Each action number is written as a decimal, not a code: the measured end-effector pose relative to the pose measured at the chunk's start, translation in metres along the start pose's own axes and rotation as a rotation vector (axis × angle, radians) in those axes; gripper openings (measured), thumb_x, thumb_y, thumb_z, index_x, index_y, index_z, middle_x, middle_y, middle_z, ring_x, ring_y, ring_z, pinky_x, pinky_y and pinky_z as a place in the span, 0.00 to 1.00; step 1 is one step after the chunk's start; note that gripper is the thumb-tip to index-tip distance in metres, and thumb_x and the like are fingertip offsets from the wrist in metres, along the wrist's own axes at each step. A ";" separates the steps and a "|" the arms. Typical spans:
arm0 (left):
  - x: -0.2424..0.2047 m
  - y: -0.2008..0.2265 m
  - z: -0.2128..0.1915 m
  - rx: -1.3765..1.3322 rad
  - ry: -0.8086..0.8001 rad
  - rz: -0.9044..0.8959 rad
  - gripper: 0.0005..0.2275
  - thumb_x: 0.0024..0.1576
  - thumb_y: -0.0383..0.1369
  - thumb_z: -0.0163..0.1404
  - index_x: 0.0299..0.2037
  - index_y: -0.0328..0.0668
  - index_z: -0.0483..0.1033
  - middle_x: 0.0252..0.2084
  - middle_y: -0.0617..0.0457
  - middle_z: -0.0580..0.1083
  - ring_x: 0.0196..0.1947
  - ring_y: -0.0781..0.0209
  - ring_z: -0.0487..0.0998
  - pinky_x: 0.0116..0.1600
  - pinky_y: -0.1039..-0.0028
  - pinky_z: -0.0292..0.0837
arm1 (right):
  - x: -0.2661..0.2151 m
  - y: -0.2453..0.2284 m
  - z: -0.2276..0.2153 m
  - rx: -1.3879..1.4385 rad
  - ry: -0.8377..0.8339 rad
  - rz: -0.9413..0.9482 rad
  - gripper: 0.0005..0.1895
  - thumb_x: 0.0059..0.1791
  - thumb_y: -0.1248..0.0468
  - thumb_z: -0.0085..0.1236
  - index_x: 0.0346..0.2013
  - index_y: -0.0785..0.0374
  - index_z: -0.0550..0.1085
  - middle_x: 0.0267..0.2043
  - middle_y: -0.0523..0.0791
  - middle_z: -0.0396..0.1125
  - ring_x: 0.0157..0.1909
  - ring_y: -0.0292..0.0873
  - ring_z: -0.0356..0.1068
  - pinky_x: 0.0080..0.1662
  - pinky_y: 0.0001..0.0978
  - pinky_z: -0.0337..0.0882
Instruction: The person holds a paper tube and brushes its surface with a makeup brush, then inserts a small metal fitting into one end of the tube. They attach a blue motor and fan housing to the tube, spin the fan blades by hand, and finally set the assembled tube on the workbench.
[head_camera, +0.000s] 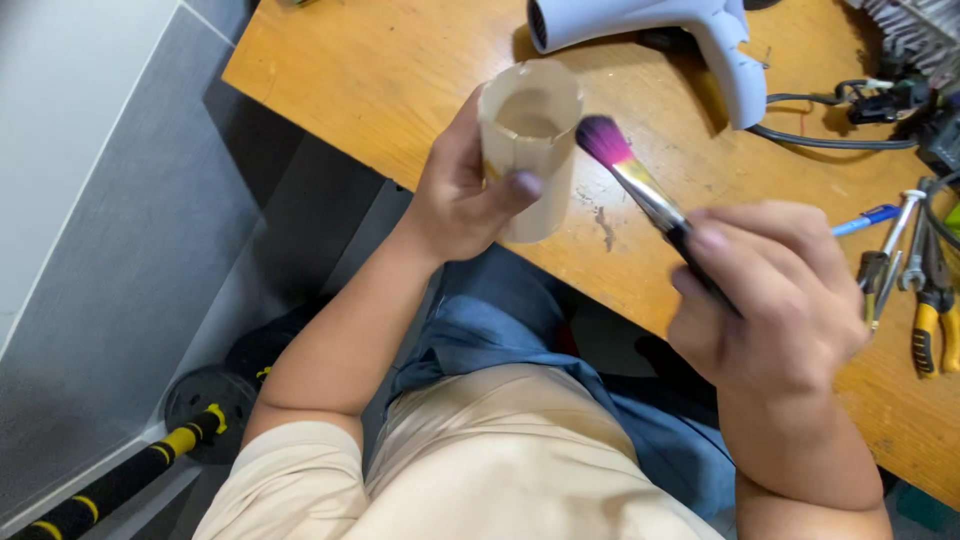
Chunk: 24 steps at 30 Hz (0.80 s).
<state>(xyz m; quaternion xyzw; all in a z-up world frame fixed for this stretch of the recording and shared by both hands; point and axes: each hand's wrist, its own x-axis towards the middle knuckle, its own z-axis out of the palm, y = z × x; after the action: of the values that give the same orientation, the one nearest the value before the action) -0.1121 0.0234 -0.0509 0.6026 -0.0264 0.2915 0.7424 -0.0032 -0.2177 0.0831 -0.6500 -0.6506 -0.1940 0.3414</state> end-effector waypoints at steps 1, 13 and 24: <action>0.015 -0.005 0.006 -0.008 -0.018 0.005 0.32 0.71 0.57 0.60 0.75 0.46 0.68 0.61 0.53 0.75 0.60 0.57 0.77 0.65 0.66 0.76 | 0.006 0.004 -0.003 -0.019 0.006 0.005 0.13 0.67 0.69 0.54 0.52 0.84 0.76 0.44 0.69 0.79 0.47 0.72 0.80 0.50 0.59 0.81; 0.180 -0.023 0.075 0.065 -0.322 -0.001 0.27 0.67 0.61 0.54 0.58 0.46 0.73 0.44 0.58 0.76 0.42 0.66 0.81 0.45 0.73 0.80 | -0.004 0.089 -0.048 -0.107 -0.397 0.025 0.14 0.66 0.66 0.51 0.54 0.74 0.80 0.48 0.57 0.76 0.49 0.59 0.77 0.52 0.52 0.77; 0.168 -0.070 0.074 -0.136 -0.406 -0.140 0.36 0.67 0.66 0.56 0.68 0.41 0.70 0.54 0.45 0.81 0.51 0.48 0.90 0.56 0.58 0.90 | -0.014 0.117 -0.063 -0.158 -0.028 0.066 0.14 0.67 0.67 0.51 0.54 0.79 0.77 0.49 0.62 0.80 0.48 0.69 0.81 0.53 0.56 0.82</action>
<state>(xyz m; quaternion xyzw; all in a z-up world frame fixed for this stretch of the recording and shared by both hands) 0.0828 0.0162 -0.0267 0.5980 -0.1530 0.1095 0.7791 0.1219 -0.2622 0.0948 -0.6985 -0.6163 -0.2245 0.2860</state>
